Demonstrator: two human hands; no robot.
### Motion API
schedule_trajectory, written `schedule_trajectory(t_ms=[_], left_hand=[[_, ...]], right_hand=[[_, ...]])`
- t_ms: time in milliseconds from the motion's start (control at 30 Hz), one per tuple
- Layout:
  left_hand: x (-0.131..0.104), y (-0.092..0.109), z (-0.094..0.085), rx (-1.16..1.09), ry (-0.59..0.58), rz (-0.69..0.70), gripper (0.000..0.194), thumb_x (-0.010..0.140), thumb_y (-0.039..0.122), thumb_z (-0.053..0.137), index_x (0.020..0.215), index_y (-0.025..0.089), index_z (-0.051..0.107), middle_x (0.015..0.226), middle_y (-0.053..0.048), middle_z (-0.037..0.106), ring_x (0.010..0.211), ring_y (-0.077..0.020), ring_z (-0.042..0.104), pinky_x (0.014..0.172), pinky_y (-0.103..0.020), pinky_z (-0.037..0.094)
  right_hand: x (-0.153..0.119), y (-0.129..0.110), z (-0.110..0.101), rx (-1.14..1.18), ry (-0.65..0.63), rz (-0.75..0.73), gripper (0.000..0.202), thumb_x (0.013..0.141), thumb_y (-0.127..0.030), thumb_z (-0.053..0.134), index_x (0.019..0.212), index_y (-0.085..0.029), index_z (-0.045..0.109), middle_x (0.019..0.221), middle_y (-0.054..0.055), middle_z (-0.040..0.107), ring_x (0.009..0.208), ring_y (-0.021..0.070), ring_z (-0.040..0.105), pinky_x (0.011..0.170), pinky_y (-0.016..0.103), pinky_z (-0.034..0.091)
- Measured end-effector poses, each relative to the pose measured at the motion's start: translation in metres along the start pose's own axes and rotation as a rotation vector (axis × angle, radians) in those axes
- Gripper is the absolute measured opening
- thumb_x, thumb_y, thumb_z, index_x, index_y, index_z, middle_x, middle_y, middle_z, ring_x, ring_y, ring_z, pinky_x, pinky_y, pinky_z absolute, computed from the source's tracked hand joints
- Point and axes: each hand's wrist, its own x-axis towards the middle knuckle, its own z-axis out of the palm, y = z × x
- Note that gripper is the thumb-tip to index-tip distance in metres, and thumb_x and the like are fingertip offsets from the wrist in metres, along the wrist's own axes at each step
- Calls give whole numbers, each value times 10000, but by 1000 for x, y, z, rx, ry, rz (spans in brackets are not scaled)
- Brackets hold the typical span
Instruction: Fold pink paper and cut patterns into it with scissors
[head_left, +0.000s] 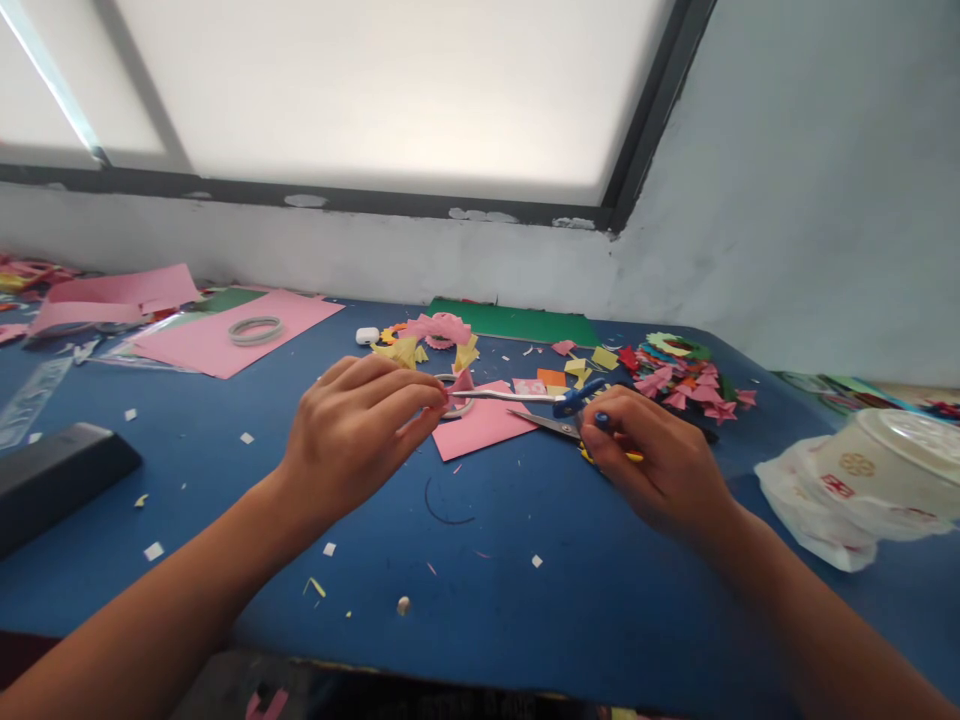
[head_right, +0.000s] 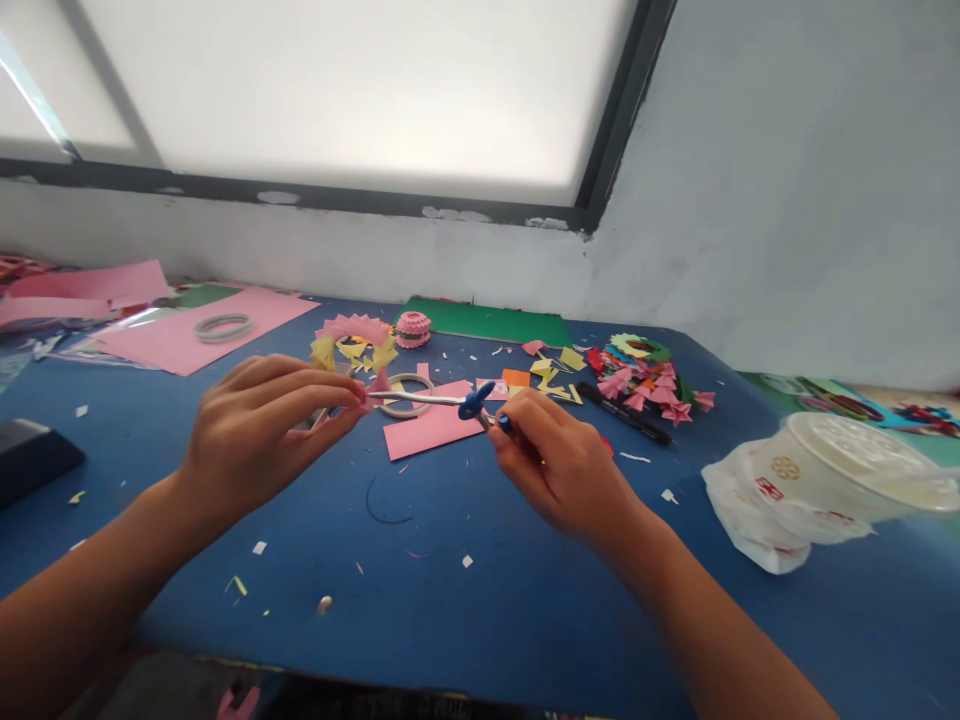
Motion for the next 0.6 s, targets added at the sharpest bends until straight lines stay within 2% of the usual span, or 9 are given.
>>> schedule_trajectory(t_ms=[133, 300, 467, 600], left_hand=[[-2, -1, 0, -9, -5, 20, 63, 768, 187, 611, 793, 245, 604, 797, 42, 710, 745, -139, 632, 649, -296, 458], [-3, -2, 1, 9, -34, 84, 87, 772, 173, 608, 824, 243, 609, 820, 39, 712, 764, -137, 627, 678, -292, 446], [-4, 0, 2, 45, -72, 158, 110, 777, 154, 598, 845, 240, 607, 865, 46, 708, 786, -140, 612, 717, -300, 441], [-5, 1, 4, 47, -135, 203, 128, 794, 148, 577, 874, 242, 610, 904, 51, 701, 817, -141, 598, 724, -295, 433]], right_hand=[[-1, 4, -1, -55, -111, 101, 152, 909, -310, 327, 844, -211, 422, 652, 4, 543, 527, 118, 487, 522, 244, 365], [-1, 7, -5, -78, -132, 142, 184, 911, -349, 317, 860, -205, 418, 618, 1, 558, 506, 129, 517, 491, 236, 328], [0, 6, -11, -92, -140, 113, 152, 906, -328, 331, 847, -213, 411, 599, -12, 525, 490, 123, 496, 478, 231, 298], [1, 6, -15, -140, -131, 35, 154, 904, -301, 333, 788, -217, 387, 561, -29, 467, 431, 100, 411, 464, 232, 273]])
